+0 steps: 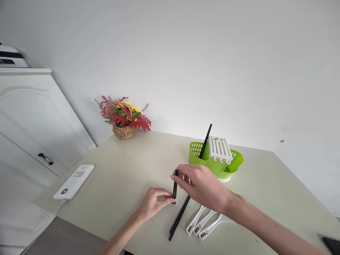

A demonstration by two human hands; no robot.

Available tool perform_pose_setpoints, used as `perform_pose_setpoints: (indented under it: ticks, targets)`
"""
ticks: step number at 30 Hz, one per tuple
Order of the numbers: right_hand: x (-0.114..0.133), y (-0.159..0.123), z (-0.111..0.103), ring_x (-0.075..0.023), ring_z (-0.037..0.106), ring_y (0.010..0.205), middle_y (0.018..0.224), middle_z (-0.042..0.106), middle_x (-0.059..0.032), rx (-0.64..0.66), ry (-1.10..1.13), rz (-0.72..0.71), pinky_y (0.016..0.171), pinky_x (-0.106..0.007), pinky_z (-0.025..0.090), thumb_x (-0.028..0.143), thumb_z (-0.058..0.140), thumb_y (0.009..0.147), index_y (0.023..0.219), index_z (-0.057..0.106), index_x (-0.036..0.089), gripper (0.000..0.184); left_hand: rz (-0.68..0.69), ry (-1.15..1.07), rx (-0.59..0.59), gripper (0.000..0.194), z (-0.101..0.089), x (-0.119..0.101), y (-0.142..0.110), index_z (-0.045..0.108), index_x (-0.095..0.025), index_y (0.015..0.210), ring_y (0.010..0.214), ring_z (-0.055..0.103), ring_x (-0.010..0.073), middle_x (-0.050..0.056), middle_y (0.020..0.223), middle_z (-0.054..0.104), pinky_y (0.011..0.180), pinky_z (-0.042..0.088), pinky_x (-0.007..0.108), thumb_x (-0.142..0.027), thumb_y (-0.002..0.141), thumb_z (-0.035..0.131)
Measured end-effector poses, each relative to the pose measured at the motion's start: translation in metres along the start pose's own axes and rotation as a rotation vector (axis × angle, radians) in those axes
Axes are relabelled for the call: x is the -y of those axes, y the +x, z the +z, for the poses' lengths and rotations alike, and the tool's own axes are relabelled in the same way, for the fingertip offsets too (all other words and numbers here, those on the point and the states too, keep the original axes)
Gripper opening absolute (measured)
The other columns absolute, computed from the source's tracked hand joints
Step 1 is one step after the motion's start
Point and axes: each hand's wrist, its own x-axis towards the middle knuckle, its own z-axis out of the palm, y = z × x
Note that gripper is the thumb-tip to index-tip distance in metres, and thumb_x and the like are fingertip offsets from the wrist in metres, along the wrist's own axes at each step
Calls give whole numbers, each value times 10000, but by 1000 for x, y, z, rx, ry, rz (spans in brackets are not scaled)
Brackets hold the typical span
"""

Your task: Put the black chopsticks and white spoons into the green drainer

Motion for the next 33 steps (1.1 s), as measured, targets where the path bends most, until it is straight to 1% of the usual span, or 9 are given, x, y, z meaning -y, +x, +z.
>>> perform_pose_setpoints:
  ticks: [5, 8, 11, 14, 19, 24, 29, 33]
  targets:
    - [4, -1, -3, -132, 552, 637, 758, 656, 22, -90, -2, -55, 606, -274, 415, 413, 461, 1075, 928, 635, 249, 281, 14, -31, -8, 159, -1, 0, 0, 857, -218, 881, 849, 781, 217, 20, 915, 836, 764, 573, 239, -371, 874, 814]
    - [5, -3, 0, -132, 565, 640, 776, 668, 17, -109, -3, -97, 613, -274, 423, 382, 455, 1081, 943, 639, 247, 266, 29, -31, 7, 183, -2, 1, -1, 857, -216, 880, 850, 777, 223, 22, 914, 835, 764, 567, 251, -388, 891, 796]
    - [4, -4, 5, -135, 597, 656, 784, 682, 15, -130, 10, -107, 628, -271, 446, 365, 466, 1077, 968, 648, 247, 243, 26, -25, 9, 199, -3, 2, -1, 859, -222, 920, 855, 780, 227, 19, 924, 836, 776, 570, 259, -405, 905, 781]
    - [4, -4, 5, -133, 615, 659, 772, 688, 14, -139, 41, -87, 622, -263, 462, 362, 478, 1071, 952, 655, 245, 243, 7, -43, 10, 217, -3, 1, -2, 860, -229, 949, 874, 787, 232, 17, 940, 838, 808, 580, 264, -424, 908, 774]
    - [3, -5, -1, -130, 603, 622, 758, 697, 13, -135, 49, -40, 547, -260, 447, 406, 503, 1055, 957, 688, 252, 260, -26, -27, 1, 235, -3, 0, -2, 863, -230, 924, 860, 782, 233, 17, 919, 837, 810, 584, 262, -442, 910, 764]
    - [5, -8, -5, -125, 593, 617, 752, 696, 18, -166, 9, -35, 572, -267, 460, 428, 492, 1058, 959, 689, 257, 279, 17, 23, 11, 301, -4, 3, -3, 860, -221, 983, 846, 769, 224, 40, 951, 835, 795, 576, 263, -459, 974, 677]
    - [9, -10, -5, -144, 611, 607, 745, 705, 6, -163, 18, 17, 567, -287, 471, 451, 460, 1063, 884, 635, 258, 316, 61, 32, 43, 357, -3, 5, -4, 857, -215, 995, 804, 760, 213, 53, 954, 833, 760, 573, 262, -490, 999, 630]
    - [11, -11, -2, -144, 646, 629, 721, 701, 25, -183, 74, 54, 603, -281, 490, 449, 459, 1063, 838, 583, 260, 319, 53, 73, 6, 412, -3, 4, -4, 854, -212, 996, 804, 756, 232, 55, 889, 827, 746, 582, 275, -547, 989, 615]
